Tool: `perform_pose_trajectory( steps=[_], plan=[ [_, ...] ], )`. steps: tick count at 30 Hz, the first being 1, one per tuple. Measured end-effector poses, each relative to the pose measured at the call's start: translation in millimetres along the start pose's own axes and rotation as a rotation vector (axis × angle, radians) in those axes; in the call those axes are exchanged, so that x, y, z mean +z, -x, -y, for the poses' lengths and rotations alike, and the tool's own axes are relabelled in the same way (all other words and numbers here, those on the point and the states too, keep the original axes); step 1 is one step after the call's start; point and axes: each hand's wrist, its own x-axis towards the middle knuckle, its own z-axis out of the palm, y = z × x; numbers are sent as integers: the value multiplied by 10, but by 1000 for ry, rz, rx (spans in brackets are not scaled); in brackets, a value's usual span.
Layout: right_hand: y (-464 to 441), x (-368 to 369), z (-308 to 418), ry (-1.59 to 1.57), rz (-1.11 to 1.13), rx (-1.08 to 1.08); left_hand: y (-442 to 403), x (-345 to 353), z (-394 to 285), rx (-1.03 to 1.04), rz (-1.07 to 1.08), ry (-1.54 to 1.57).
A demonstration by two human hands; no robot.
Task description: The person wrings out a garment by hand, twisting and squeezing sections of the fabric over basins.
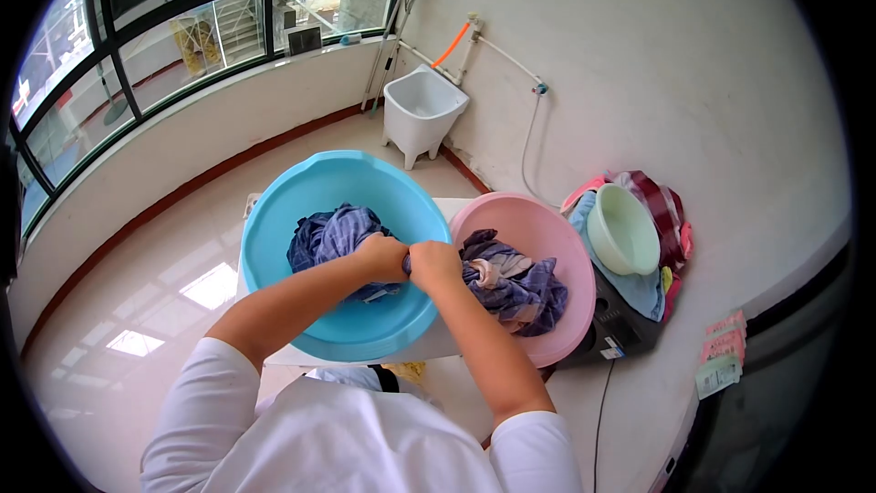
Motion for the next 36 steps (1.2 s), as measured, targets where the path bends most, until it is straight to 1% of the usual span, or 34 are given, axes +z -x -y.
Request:
perform_pose_trajectory(
  steps=[1, 3, 5, 6, 7, 8, 10, 11, 12, 14, 15, 16, 17, 18, 20, 21, 22, 23, 24, 25, 26, 27, 28, 29, 30, 31, 32, 33, 34, 35, 36],
  plan=[
    [33, -35, 17, -18, -32, -14, 18, -73, 40, 3, -1, -2],
    [83, -22, 3, -36, -65, -29, 64, -237, 185, 56, 233, 107],
    [130, 63, -46, -71, -247, -124, 192, -340, 371, 96, 218, 144],
    [160, 103, -70, -72, -249, -124, 242, -381, 470, 134, 201, 182],
    [186, 138, -93, -124, -358, -158, 256, -418, 567, 140, 264, 57],
    [198, 160, -108, -177, -467, -191, 287, -385, 675, 137, 264, 54],
    [210, 132, -95, -210, -482, -182, 353, -305, 826, 281, 152, -40],
    [228, 121, -84, -241, -493, -168, 377, -225, 850, 276, 86, -22],
    [231, 106, -81, -244, -492, -170, 415, -216, 803, 273, 87, -22],
    [210, 50, -74, -117, -221, -62, 445, -212, 687, 176, 10, -133],
    [235, -21, -39, -117, -223, -63, 462, -196, 652, 165, -54, -135],
    [292, -132, 23, -26, -194, -65, 459, -186, 656, 165, -55, -135],
    [341, -216, 82, 64, -164, -68, 451, -160, 660, 162, -131, -131],
    [349, -278, 150, 64, -161, -67, 449, -137, 658, 161, -204, -126],
    [298, -374, 312, 24, -208, -148, 454, -183, 644, 153, -237, -112],
    [241, -267, 348, 40, -313, -167, 462, -222, 646, 171, -294, -129],
    [145, -216, 368, 37, -320, -163, 480, -290, 638, 191, -351, -148],
    [23, -200, 379, -28, -157, -58, 510, -373, 637, 189, -466, -206],
    [-79, -177, 368, -94, 3, 46, 566, -505, 583, 196, -467, -217],
    [-59, -133, 327, -212, -351, -33, 636, -652, 499, 183, -631, -269],
    [-52, -98, 281, -214, -355, -32, 702, -764, 411, 166, -793, -313],
    [-23, -120, 267, -310, -572, -92, 737, -824, 308, 250, -1007, -371],
    [9, -141, 258, -407, -784, -152, 768, -859, 216, 245, -1003, -369],
    [31, -167, 236, -452, -845, -197, 799, -866, 132, 252, -1098, -412],
    [49, -134, 217, -459, -837, -191, 825, -843, 92, 262, -1192, -456],
    [62, -99, 197, -391, -793, -187, 820, -751, 138, 199, -1093, -463],
    [60, -66, 184, -322, -754, -183, 831, -672, 166, 204, -1087, -465],
    [35, 12, 170, -264, -698, -187, 845, -609, 192, 40, -804, -327],
    [39, 64, 152, -225, -683, -241, 866, -536, 230, -120, -516, -192],
    [36, 157, 128, -170, -625, -281, 923, -443, 342, -99, -247, -146],
    [30, 225, 117, -118, -567, -320, 919, -514, 343, -99, -242, -155]
  ],
)
